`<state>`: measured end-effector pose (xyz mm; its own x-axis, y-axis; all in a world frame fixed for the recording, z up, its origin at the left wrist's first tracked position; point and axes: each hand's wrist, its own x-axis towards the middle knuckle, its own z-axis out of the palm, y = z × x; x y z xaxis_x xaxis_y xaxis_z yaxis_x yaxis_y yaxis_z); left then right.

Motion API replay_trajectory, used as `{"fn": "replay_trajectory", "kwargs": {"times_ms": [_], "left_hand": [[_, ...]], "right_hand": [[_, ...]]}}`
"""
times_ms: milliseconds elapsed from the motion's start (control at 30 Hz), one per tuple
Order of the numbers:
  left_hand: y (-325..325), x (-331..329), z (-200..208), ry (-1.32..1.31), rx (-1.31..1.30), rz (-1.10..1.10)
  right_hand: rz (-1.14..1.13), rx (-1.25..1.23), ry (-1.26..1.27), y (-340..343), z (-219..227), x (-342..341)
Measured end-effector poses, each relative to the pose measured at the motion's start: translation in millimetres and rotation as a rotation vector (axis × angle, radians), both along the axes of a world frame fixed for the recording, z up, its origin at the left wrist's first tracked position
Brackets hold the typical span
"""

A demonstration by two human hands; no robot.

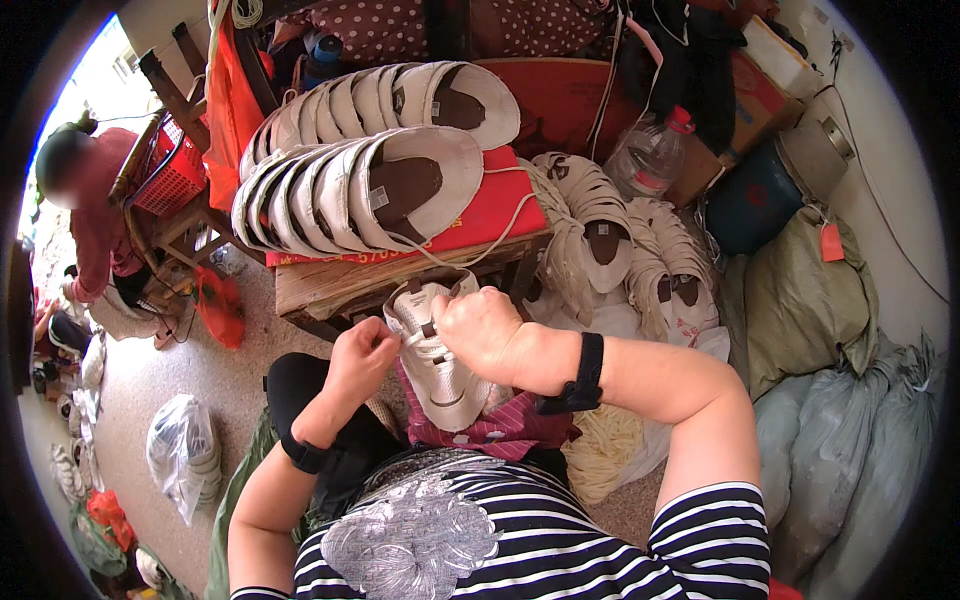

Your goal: The person is threading shoelaces into a white shoe upper as part of the manufacturing process.

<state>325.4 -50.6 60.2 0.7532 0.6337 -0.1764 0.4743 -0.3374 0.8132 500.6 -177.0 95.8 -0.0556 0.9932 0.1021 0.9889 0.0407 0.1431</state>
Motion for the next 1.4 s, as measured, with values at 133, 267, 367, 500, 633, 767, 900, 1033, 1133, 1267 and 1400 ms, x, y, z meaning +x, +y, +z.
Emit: {"fn": "replay_trajectory", "kwargs": {"times_ms": [133, 267, 367, 500, 633, 767, 900, 1033, 1133, 1267, 1400], "left_hand": [[-3, 11, 16, -0.03, 0.517, -0.124], [11, 17, 25, 0.134, 0.755, -0.376], [33, 17, 48, -0.124, 0.684, -0.546], [55, 17, 41, -0.114, 0.335, -0.67], [55, 13, 37, -0.112, 0.322, -0.65], [44, 20, 24, -0.19, 0.343, -0.534], [46, 16, 3, -0.235, 0.355, -0.47], [19, 19, -6, -0.218, 0.44, -0.158], [11, 29, 26, -0.495, 0.278, -0.001], [11, 44, 83, -0.765, 0.213, 0.053], [11, 35, 43, -0.694, -0.319, 0.273]], "right_hand": [[0.038, -0.078, 0.045, 0, 5, 5], [0.128, -0.197, 0.041, 5, 21, 12], [0.17, -0.217, 0.09, 19, 35, 31], [0.327, -0.178, 0.261, 31, 35, 55], [0.219, -0.482, 0.552, 37, 36, 68], [0.069, -0.522, 0.822, 31, 7, 76], [-0.26, -0.336, 1.09, 23, -10, 51], [-0.273, -0.025, 1.252, 18, -28, 36], [-0.284, -0.096, 1.567, 22, 14, 19], [0.105, -0.062, 1.742, 30, 62, 7], [-0.174, -0.131, 1.749, 44, 51, 8]]}}
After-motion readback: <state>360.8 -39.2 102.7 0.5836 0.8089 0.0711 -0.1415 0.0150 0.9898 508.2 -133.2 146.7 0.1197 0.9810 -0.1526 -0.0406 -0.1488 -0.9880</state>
